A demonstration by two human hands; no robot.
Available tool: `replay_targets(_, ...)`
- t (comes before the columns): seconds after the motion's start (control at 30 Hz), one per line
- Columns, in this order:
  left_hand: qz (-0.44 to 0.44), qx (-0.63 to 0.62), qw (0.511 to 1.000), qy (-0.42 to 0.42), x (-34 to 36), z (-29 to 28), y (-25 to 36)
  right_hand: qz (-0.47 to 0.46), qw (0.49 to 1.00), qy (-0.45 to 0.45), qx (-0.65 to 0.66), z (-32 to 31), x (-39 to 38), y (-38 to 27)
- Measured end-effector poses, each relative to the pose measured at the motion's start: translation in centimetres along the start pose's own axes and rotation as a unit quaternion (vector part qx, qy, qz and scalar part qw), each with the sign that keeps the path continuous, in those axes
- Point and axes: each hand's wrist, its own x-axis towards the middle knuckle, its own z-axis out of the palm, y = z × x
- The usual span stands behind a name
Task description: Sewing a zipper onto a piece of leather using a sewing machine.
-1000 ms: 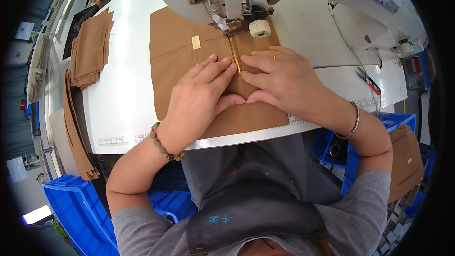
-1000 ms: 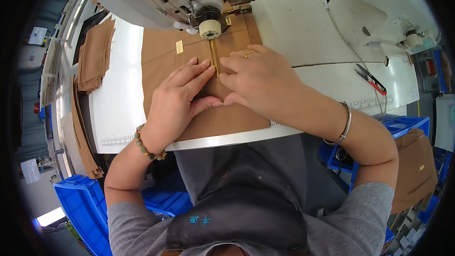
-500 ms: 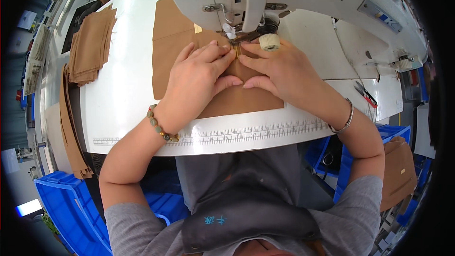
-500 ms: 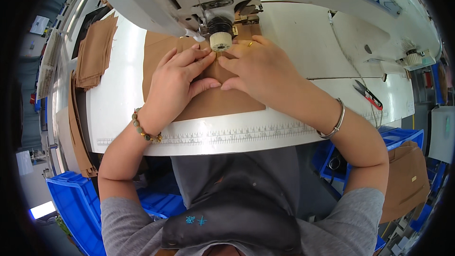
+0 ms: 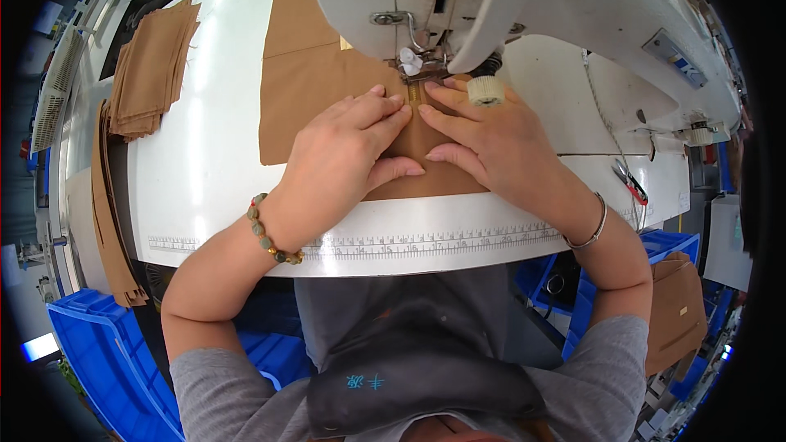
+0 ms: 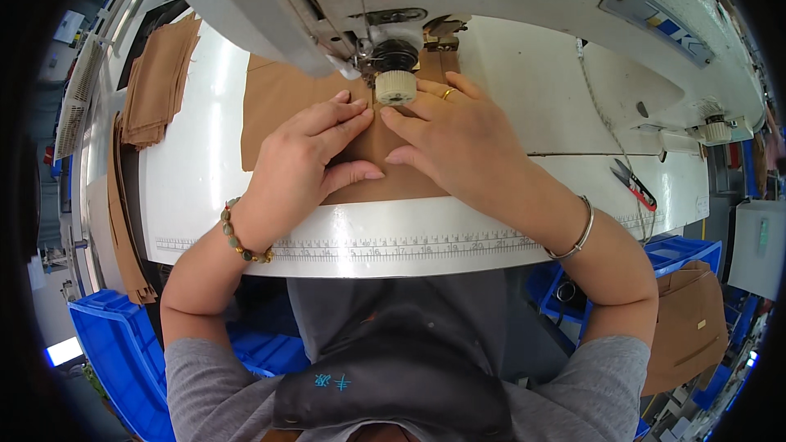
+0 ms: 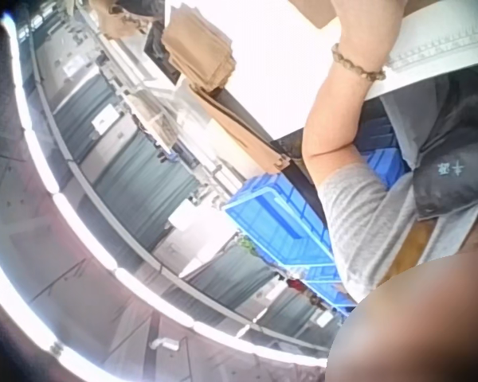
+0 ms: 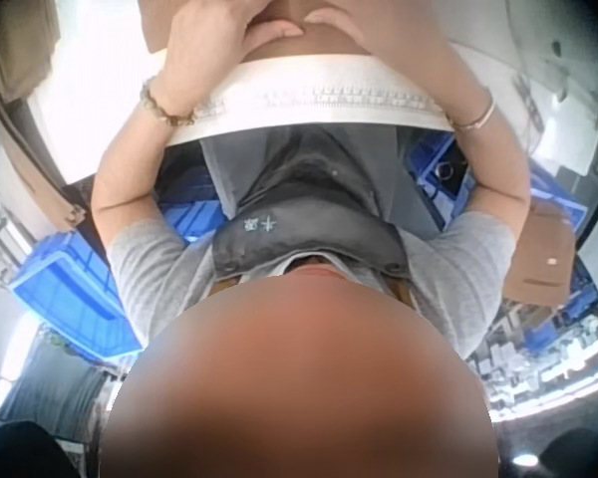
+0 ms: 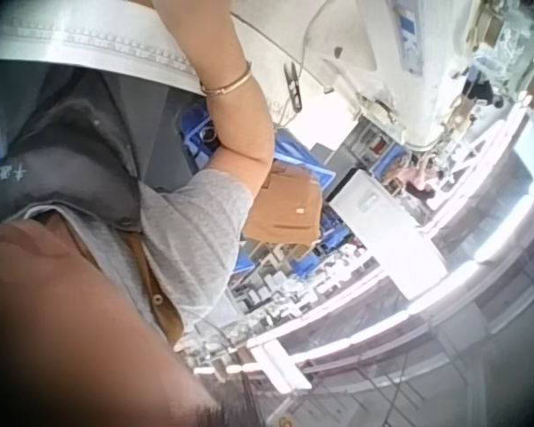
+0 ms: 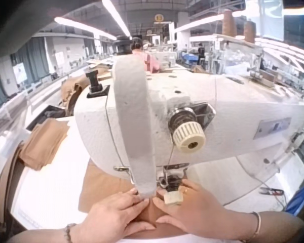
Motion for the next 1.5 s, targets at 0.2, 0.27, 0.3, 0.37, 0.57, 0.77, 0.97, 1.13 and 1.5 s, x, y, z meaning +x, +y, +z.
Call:
replay_targets(0.2,0.014,0.057,0.998,-0.002,0.6,0.0,-0.6,0.014,1.0,0.005,-0.013,0.4,0.4,0.3)
replay_targets(0.27,0.02,0.07,0.997,0.003,0.8,0.1,-0.8,0.013,1.0,0.009,-0.023,0.4,0.5,0.4)
replay_targets(0.3,0.019,0.069,0.997,-0.001,0.9,0.2,-0.9,0.015,1.0,0.013,-0.012,0.4,0.5,0.4)
replay_targets(0.37,0.018,0.067,0.998,-0.004,0.9,0.2,-1.0,0.017,1.0,0.016,-0.003,0.4,0.6,0.4)
replay_targets(0.57,0.017,0.075,0.997,-0.001,0.9,0.3,-1.0,0.057,0.99,0.045,0.12,0.6,0.6,0.8)
replay_targets(0.77,0.02,0.092,0.996,0.002,0.4,0.3,-0.5,0.176,0.78,0.078,0.595,-0.4,0.5,2.5)
replay_targets(0.97,0.015,0.095,0.995,0.004,0.2,0.3,-0.2,0.022,0.996,0.052,0.072,0.5,0.2,0.4)
replay_targets(1.13,0.014,0.097,0.995,0.001,0.5,0.4,-0.4,0.014,0.999,0.031,0.004,0.7,0.1,-0.1)
replay_targets(1.5,0.023,0.091,0.995,0.012,1.1,0.5,-1.0,0.002,0.998,0.056,-0.002,1.1,0.3,0.4)
